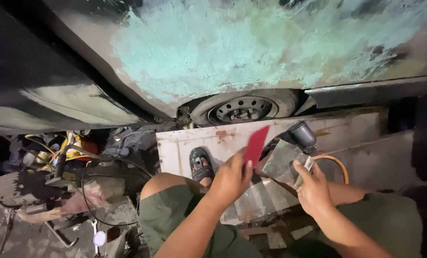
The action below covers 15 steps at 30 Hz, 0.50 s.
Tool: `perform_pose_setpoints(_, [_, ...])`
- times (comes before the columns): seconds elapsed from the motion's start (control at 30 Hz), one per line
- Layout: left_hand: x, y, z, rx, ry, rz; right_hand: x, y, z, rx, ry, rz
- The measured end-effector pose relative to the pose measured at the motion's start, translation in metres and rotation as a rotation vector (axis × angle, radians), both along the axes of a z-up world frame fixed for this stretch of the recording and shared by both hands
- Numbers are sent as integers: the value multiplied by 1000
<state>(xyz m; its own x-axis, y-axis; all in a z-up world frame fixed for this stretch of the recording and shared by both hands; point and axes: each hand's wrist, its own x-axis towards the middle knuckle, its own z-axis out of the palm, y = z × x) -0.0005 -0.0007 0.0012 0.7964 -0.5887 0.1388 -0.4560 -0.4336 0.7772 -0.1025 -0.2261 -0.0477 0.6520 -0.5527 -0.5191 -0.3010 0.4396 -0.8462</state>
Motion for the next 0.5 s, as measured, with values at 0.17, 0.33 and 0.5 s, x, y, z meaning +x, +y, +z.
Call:
perform_pose_setpoints(0.17, [-5,-5,-13,84,-726,-65,11,17,42,239,-197,-135])
perform_pose_setpoints(0.33, [-2,-6,9,136,-909,-159,16,-7,36,224,-165,-111])
perform_pose_setpoints(0.5, [0,-5,10,236,-965,-124,26,-23,88,232,-267,-186])
